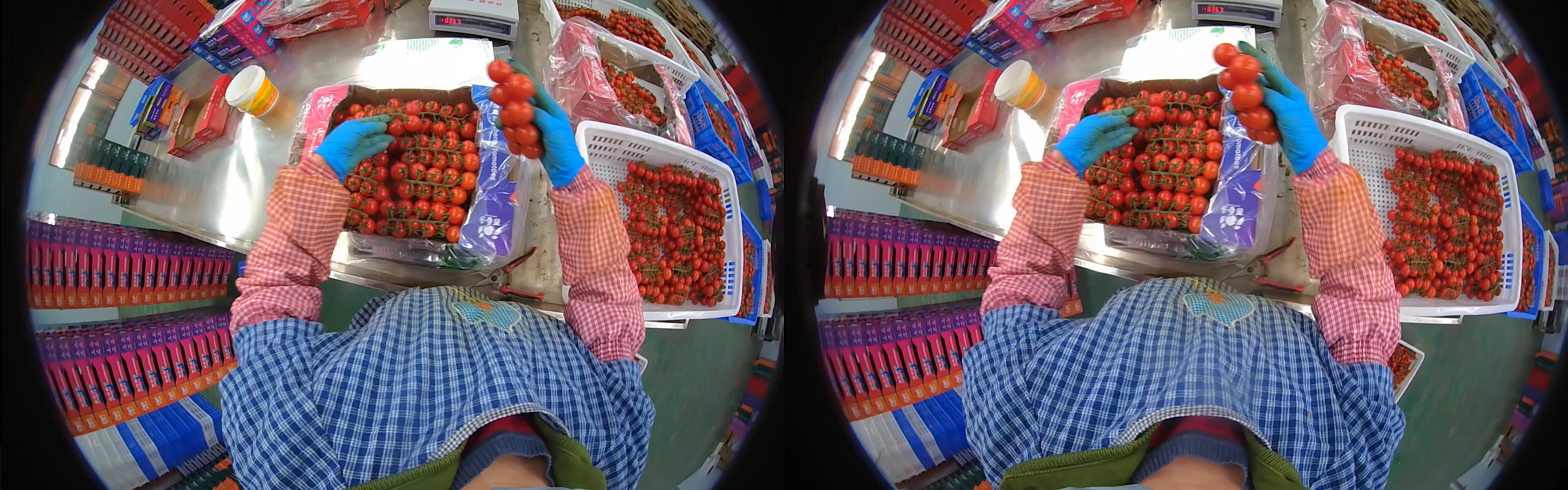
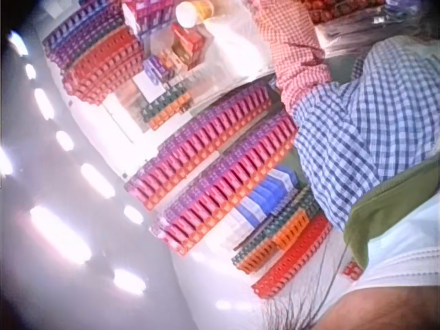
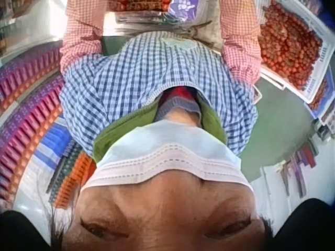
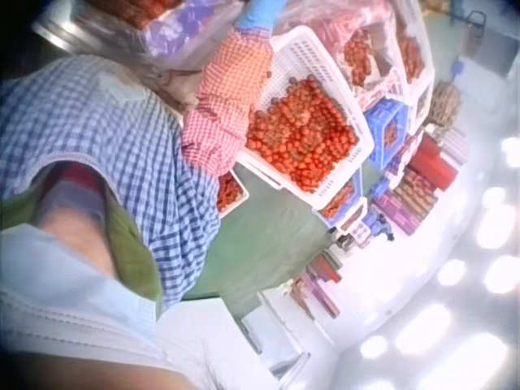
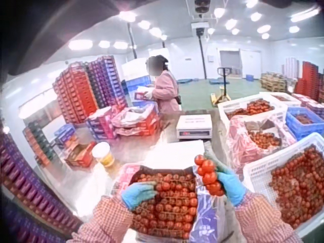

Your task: The person prepares a cardboard box by lining it with paper, then transfers cherry tomatoes from a white basket into the box. The person arranges the tomatoes in the box and continues filling it from the basket.

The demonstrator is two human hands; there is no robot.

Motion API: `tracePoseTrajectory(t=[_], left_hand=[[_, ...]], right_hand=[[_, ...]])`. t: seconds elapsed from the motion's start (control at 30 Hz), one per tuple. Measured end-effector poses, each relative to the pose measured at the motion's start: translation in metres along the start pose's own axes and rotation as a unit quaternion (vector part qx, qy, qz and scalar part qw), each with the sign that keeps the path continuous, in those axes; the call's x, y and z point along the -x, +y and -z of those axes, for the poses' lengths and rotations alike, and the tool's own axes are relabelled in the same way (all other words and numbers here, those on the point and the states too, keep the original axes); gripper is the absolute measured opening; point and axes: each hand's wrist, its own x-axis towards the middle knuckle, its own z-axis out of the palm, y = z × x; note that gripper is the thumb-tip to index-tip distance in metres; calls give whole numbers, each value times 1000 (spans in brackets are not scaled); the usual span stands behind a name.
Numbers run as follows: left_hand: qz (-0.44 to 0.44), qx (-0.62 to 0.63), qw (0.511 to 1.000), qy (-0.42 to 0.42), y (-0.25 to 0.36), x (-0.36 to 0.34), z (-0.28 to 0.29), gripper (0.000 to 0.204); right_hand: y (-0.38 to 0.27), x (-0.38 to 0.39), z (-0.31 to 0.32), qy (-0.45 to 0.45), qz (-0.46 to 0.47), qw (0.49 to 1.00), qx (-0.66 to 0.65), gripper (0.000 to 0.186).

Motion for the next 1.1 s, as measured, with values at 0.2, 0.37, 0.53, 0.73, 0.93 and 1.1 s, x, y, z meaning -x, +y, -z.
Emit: tracePoseTrajectory(t=[0.2,0.37,0.53,0.73,0.93,1.1], left_hand=[[-246,-454,856,-17,33,-22,3,47],[-318,-717,617,-69,11,-62,4,48],[-230,-632,732,-109,26,-63,51,38],[-314,-640,677,-184,34,-68,67,32],[-415,-603,680,-38,18,-63,43,58],[-341,-650,662,-155,18,-64,34,52]], right_hand=[[33,-45,-39,13,34,983,180,47],[62,-67,-55,-37,34,961,271,55],[80,-64,-43,-23,1,898,440,57],[111,-69,-32,-137,22,707,694,59],[98,-69,-31,7,15,860,510,51],[60,-58,-61,34,187,729,658,42]])
